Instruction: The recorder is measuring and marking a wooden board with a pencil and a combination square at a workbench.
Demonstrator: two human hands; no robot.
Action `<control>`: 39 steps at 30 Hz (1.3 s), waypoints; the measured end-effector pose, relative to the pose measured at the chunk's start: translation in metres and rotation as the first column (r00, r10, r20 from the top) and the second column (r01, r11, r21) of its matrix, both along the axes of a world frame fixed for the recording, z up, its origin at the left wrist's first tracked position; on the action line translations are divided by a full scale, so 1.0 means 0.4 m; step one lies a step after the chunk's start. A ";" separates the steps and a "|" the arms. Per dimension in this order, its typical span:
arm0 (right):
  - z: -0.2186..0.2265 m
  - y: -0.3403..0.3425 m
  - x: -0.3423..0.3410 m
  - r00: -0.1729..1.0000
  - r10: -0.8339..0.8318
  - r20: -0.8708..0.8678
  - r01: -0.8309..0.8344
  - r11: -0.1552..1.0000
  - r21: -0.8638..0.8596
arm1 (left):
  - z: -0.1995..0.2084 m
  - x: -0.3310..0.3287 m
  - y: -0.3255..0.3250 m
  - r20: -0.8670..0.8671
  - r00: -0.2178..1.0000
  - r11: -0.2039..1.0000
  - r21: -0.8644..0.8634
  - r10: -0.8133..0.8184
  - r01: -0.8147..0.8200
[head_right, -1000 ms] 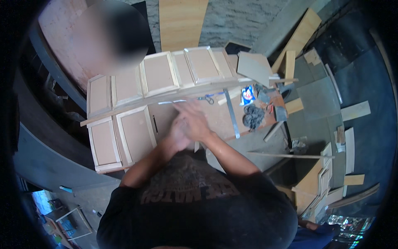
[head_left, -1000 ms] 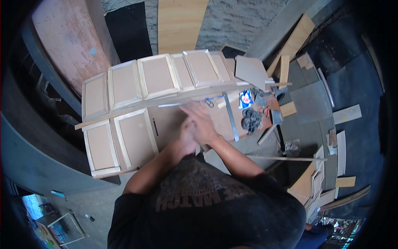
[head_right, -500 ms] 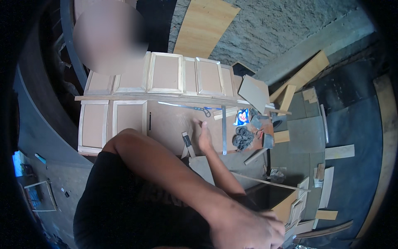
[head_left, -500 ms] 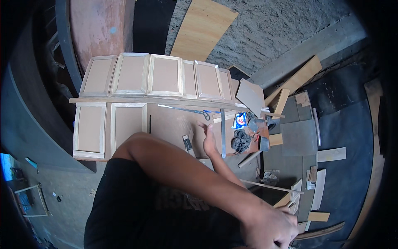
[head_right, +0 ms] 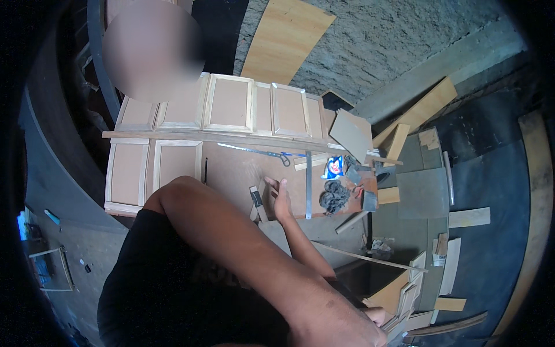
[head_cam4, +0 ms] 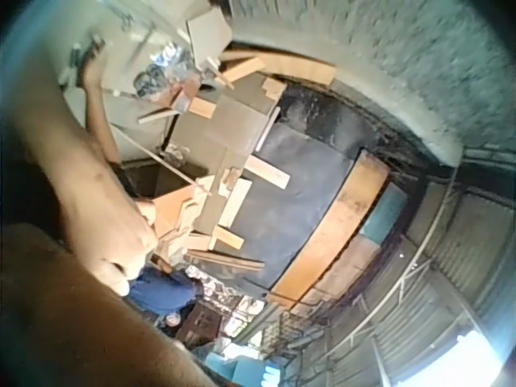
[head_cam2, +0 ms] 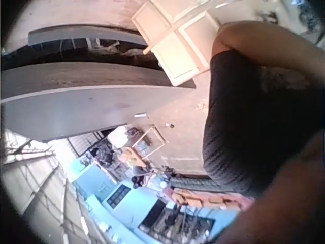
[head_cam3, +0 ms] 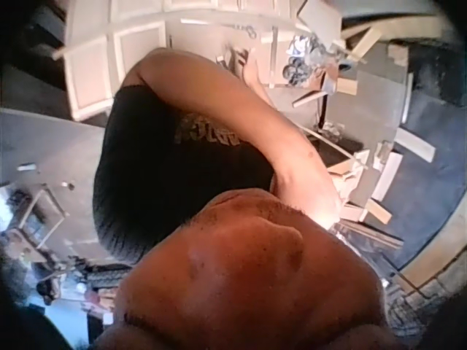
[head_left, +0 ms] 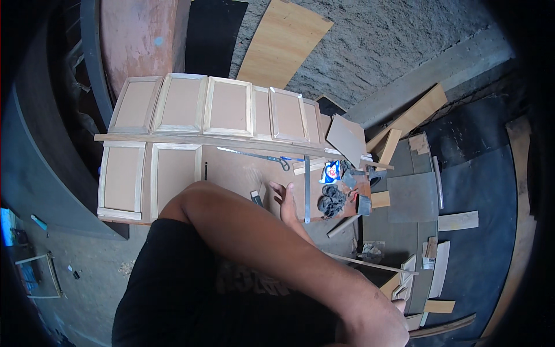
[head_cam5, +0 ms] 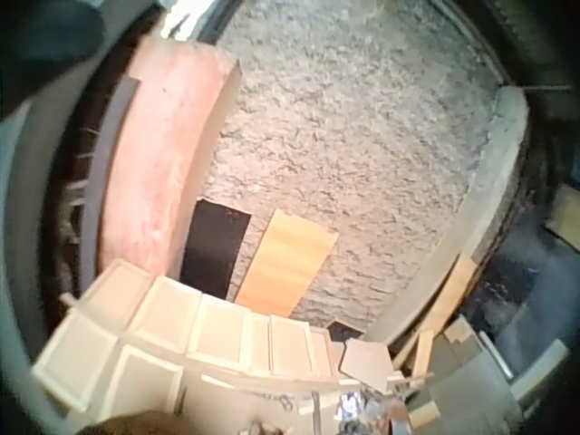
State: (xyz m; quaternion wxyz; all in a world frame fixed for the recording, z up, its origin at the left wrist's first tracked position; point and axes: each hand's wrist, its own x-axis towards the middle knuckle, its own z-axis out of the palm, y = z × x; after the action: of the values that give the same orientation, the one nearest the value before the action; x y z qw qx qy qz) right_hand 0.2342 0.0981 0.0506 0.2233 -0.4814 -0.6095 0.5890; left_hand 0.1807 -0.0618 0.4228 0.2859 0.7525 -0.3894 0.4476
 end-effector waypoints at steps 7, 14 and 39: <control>0.013 -0.018 -0.021 1.000 -0.013 -0.026 0.012 0.999 -0.041 | 0.026 -0.127 0.097 -0.504 0.864 0.999 -0.035 -0.016 -0.002; 0.006 -0.022 -0.027 0.998 -0.047 -0.038 0.041 0.988 -0.149 | 0.020 -0.124 0.078 -0.453 0.885 0.990 -0.133 -0.109 0.054; 0.090 0.094 0.024 0.970 0.209 0.122 -0.202 0.977 -0.071 | -0.028 0.007 0.034 0.223 0.938 0.957 -0.053 -0.266 0.284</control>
State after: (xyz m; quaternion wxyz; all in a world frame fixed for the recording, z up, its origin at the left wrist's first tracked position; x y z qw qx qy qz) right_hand 0.2437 0.1355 0.0867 0.1072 -0.4591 -0.6519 0.5940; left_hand 0.1835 -0.0480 0.4118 0.3338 0.6253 -0.5001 0.4975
